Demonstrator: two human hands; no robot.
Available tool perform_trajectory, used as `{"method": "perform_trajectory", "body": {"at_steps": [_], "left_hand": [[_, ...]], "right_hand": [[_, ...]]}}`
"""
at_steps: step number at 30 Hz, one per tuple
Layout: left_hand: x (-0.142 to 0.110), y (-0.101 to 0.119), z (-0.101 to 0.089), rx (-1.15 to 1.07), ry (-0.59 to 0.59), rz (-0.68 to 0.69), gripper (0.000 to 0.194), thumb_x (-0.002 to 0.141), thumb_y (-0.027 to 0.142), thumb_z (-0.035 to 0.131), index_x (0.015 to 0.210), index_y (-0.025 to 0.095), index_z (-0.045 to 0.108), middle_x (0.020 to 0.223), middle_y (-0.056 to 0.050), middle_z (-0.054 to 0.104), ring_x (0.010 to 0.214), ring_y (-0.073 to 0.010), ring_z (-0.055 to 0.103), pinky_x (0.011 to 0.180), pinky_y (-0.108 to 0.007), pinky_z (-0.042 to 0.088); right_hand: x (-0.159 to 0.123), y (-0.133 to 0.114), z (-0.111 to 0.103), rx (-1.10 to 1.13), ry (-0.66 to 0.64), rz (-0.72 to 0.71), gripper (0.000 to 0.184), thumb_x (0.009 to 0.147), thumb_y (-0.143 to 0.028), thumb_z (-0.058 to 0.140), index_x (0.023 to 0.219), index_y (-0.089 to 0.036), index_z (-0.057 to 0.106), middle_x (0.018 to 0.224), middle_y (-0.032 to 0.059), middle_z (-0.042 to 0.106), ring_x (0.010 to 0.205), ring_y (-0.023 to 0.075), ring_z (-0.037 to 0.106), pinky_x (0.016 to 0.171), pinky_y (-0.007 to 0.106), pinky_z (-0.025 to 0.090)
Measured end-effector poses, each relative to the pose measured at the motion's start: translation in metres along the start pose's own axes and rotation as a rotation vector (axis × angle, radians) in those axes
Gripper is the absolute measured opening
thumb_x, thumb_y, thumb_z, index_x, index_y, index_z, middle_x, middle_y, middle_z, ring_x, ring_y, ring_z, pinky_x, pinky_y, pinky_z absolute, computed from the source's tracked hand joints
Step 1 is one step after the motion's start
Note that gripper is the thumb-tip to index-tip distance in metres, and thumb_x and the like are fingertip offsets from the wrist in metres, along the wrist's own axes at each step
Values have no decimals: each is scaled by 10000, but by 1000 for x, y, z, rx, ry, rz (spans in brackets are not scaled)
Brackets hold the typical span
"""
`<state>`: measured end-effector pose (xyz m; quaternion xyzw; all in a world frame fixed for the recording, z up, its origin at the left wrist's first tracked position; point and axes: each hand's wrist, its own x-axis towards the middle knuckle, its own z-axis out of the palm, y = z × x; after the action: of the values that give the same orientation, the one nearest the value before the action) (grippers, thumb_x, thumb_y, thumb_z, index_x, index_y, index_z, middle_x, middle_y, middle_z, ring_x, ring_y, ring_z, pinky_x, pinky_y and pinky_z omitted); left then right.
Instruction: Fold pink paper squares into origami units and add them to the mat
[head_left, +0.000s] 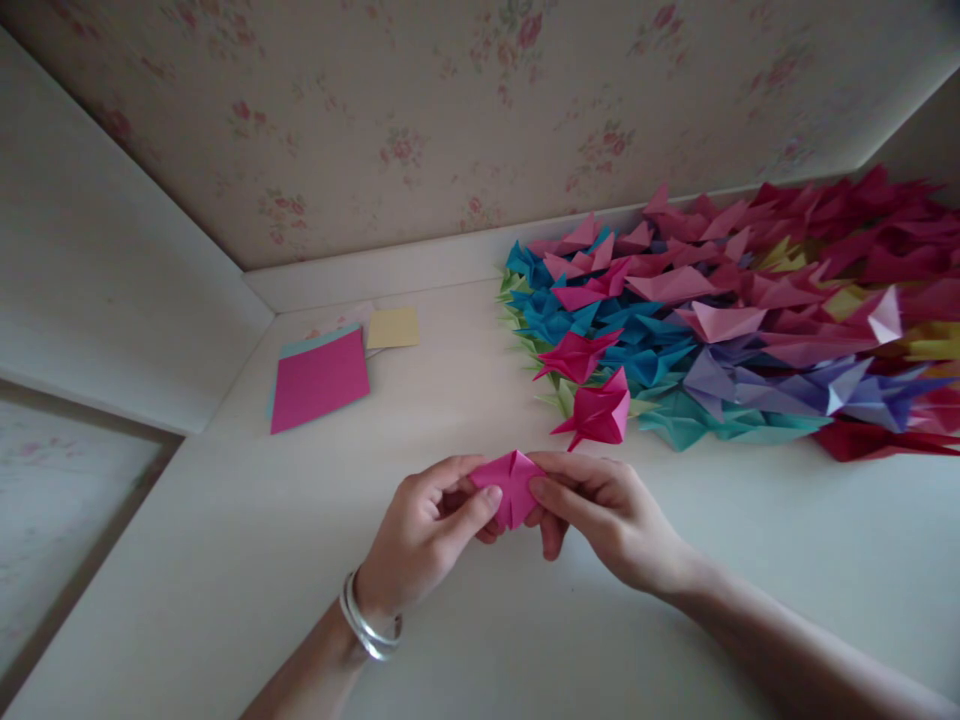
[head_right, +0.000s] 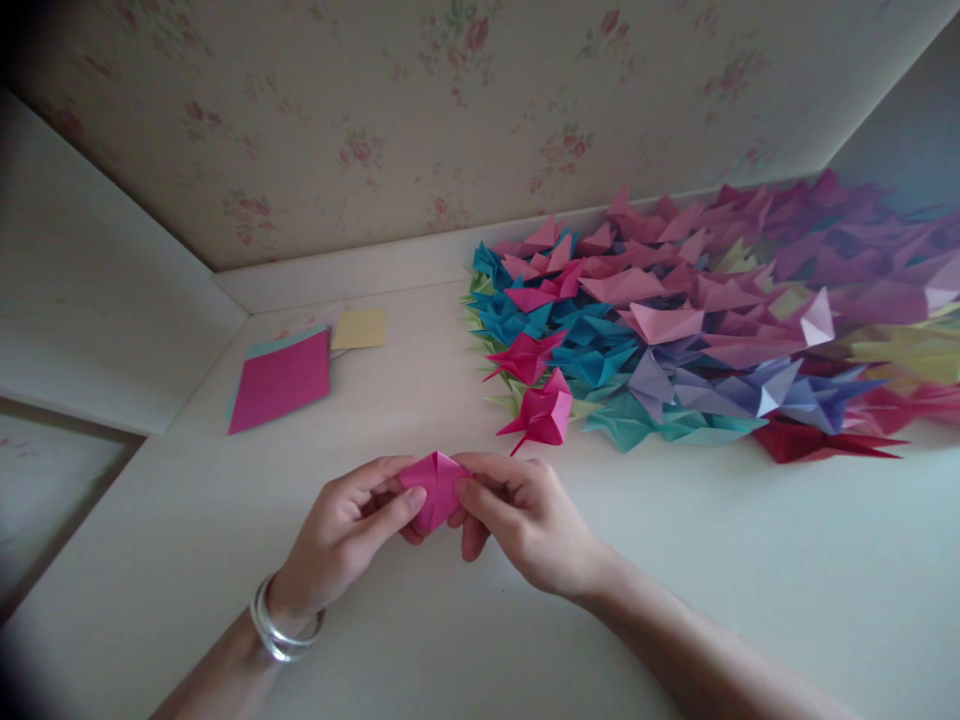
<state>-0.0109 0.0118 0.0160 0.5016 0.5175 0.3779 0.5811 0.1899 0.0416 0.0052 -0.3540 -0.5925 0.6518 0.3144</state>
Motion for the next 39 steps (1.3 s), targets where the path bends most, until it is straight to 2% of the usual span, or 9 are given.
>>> {"method": "perform_trajectory", "body": {"at_steps": [4,9,12,16,22,26,29,33,39], "left_hand": [[-1,-2,1,-52,-11,-31,285,844,267,732,1090,151,648,747,-20,740,603,-126,685,580,-222,582],[0,-5,1,-163,4,-19,113,828,183,719,938,156,724,650,4,732,521,-115,683,516,-202,581],[0,-7,-1,-315,5,-69,102,836,168,677,888,162,765,598,1,731,497,-119,690,488,-191,573],[0,-7,-2,-445,-52,-126,173,848,169,644,937,175,792,692,-43,789,591,-143,739,553,-203,593],[0,-6,4,-479,10,-85,106,817,215,727,876,171,802,636,-36,776,553,-132,722,525,-179,583],[0,-6,5,-562,-39,-111,134,812,268,772,917,188,800,659,-31,788,584,-116,738,542,-137,581],[-2,-6,4,-614,-107,-114,196,818,278,782,1008,233,779,785,-21,810,724,-118,767,623,-125,590],[-5,-5,4,-486,-83,-13,238,808,273,793,1036,221,750,846,-23,804,766,-139,767,657,-166,608],[1,-8,4,70,149,181,184,911,313,659,1003,190,762,743,-23,741,578,-114,686,578,-207,579]], "right_hand": [[-3,0,2,-83,29,-58,303,1001,-324,512,1141,-149,715,581,5,666,521,121,630,517,216,449],[-4,3,4,-91,22,-99,295,989,-263,513,1172,-165,723,599,23,708,541,133,668,532,219,504],[-4,6,4,-18,56,-92,263,943,-231,564,1102,-165,763,603,35,728,532,142,685,519,224,533],[-2,8,4,198,94,-38,180,879,-242,658,976,-185,799,594,27,736,528,135,689,528,222,553],[-1,11,3,557,19,86,162,867,-284,687,942,-178,783,676,45,770,615,149,726,615,249,583],[-3,13,0,551,13,51,154,877,-268,681,945,-175,783,732,56,781,678,159,740,668,260,587],[-4,13,-1,489,26,9,161,885,-280,686,973,-187,783,781,60,783,708,163,738,691,272,589],[-3,6,1,328,65,-56,212,837,-320,754,995,-179,769,829,71,778,730,170,721,675,279,588],[-2,-2,6,-72,112,-119,262,923,-377,635,950,-149,761,714,73,762,627,174,716,570,259,592]]}}
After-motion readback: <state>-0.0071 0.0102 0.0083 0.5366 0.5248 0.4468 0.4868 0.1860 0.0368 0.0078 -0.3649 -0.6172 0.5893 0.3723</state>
